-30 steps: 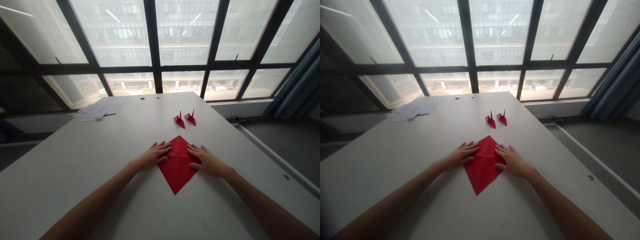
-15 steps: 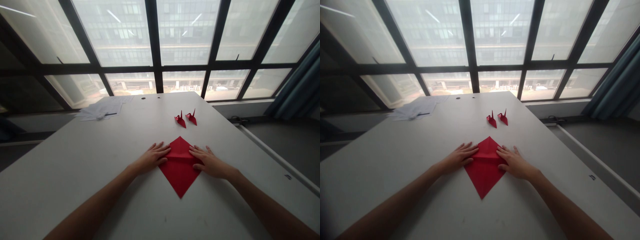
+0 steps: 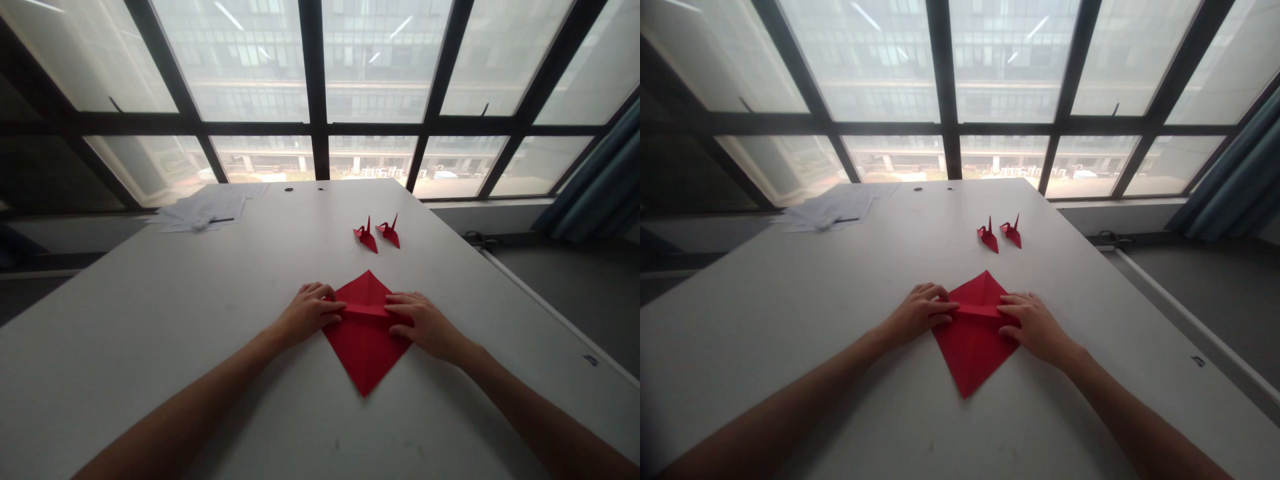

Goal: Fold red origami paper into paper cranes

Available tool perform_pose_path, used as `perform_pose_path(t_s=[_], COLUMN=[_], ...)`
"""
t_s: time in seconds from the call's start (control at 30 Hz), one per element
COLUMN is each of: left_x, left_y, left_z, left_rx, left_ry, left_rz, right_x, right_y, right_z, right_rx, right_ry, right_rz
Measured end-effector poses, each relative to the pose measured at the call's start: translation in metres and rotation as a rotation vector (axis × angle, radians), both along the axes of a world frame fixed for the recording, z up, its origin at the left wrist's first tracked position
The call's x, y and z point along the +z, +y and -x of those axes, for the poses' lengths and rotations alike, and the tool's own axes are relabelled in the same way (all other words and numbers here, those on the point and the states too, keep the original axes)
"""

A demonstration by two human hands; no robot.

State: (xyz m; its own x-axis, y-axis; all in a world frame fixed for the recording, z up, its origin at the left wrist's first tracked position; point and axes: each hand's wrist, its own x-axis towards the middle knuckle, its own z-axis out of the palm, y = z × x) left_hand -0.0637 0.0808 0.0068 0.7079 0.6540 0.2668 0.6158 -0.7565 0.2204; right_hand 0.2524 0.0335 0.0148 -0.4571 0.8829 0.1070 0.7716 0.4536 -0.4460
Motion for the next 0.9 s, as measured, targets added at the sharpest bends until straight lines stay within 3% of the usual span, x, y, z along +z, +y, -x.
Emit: perform_pose_path(t_s=[0.13,0.3,0.63,0.9], left_x=[-0.002,-0.006,-0.009,-0.006], left_y=[0.002,0.006,0.02,0.021], left_z=[-0.001,0.004,0.023,0.027], left_rx=[-0.003,0.114,0.117,0.076], left_ry=[-0.122,-0.278,-0.332,-0.313], left_rz=[0.084,0.21,0.308,0.26], right_x=[-0.001,-0.002,0.003,0.003], right_y=[0.003,0.006,0.008,0.013], right_z=[-0.005,-0.008,-0.016,-0.022], right_rx=[0.008,0.02,-0.104,-0.128], right_ry=[-0.005,0.007,0.026,0.05], right_rz=[-0.035,-0.089,-0.101,-0.037])
